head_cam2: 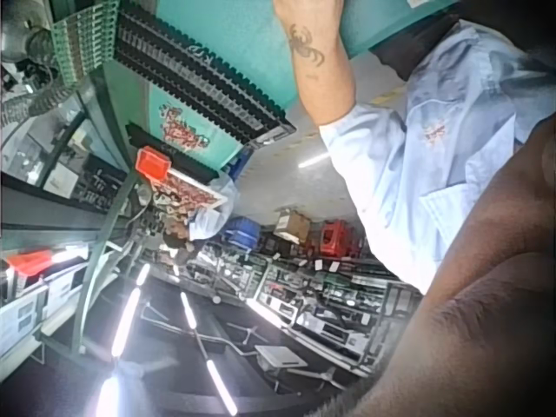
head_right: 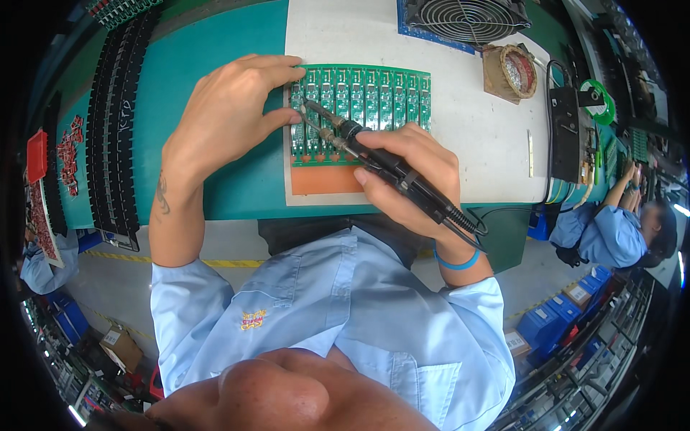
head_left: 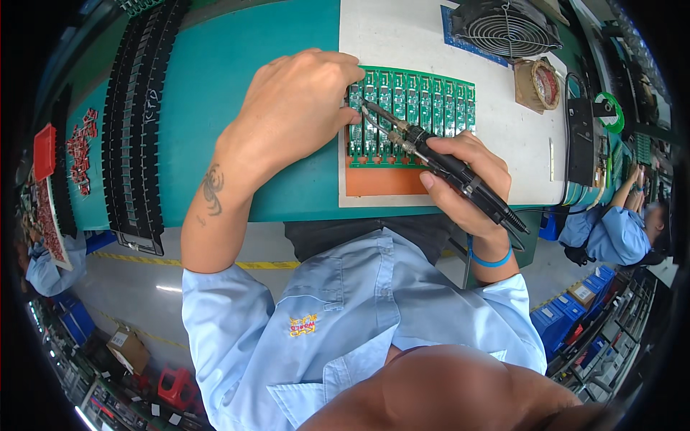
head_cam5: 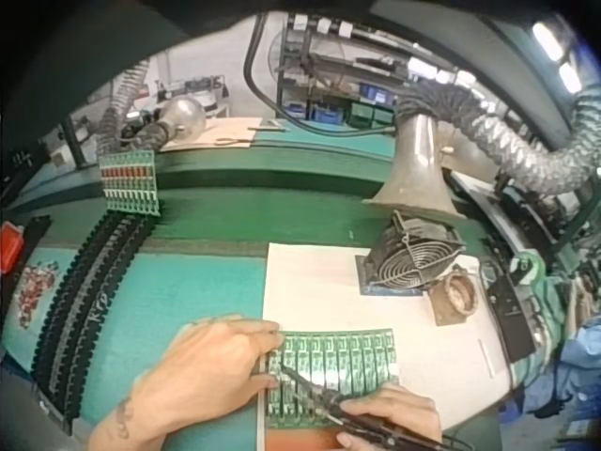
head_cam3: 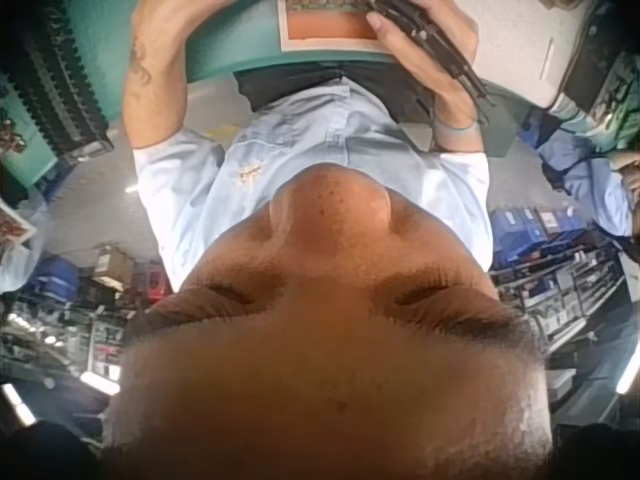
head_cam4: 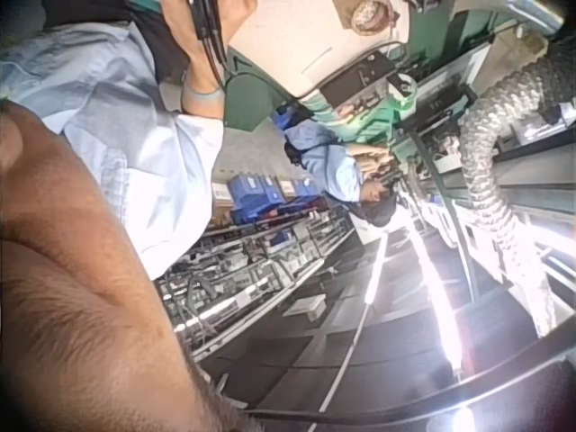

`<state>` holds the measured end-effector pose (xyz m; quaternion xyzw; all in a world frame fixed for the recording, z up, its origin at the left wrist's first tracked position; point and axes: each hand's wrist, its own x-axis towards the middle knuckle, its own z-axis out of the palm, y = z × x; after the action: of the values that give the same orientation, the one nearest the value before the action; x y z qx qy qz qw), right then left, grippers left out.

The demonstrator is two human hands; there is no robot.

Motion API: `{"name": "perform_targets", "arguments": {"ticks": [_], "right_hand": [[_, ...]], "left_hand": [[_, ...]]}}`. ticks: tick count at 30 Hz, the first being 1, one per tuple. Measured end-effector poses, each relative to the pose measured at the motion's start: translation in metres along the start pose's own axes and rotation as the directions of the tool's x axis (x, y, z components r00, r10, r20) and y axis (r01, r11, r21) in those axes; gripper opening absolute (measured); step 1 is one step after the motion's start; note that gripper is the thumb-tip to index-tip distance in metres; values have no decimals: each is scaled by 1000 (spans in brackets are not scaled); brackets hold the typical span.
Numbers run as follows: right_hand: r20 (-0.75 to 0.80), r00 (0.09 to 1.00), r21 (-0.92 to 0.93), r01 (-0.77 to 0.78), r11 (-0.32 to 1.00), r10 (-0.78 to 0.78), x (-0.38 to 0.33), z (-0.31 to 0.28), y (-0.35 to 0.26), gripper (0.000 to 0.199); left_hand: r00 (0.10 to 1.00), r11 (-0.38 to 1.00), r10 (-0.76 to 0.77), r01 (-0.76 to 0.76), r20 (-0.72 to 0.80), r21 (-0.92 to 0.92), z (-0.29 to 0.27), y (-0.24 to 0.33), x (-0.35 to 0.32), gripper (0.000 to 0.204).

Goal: The person solders electronic components onto circuit board panels using a soldering iron, positions a new circuit board panel onto a fixture using a metal plate, solders the components across the board, and holds up the board panel with both hands.

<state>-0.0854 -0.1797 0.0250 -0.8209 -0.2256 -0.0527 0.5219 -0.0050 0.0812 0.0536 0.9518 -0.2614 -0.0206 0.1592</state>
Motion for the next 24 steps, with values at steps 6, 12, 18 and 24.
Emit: {"name": "perform_targets", "arguments": {"ticks": [6, 12, 18, 24], "right_hand": [[-33, 999, 15, 26, 1000, -26, -2, 0, 1, 41], [-105, 993, 30, 60, 998, -57, -11, -14, -4, 41], [-562, 826, -124, -151, 981, 56, -44, -51, 24, 49], [-713, 648, 227, -148, 963, 268, -46, -70, 66, 60]], "left_hand": [[1000, 1000, -7, 7, 14, 1, 0, 1, 0, 45], [997, 999, -31, 33, 65, -18, -5, 2, 2, 44], [999, 998, -27, 29, 44, -48, -3, -1, 0, 44], [1000, 998, 11, -11, -3, -58, -1, -1, -1, 43]]}}
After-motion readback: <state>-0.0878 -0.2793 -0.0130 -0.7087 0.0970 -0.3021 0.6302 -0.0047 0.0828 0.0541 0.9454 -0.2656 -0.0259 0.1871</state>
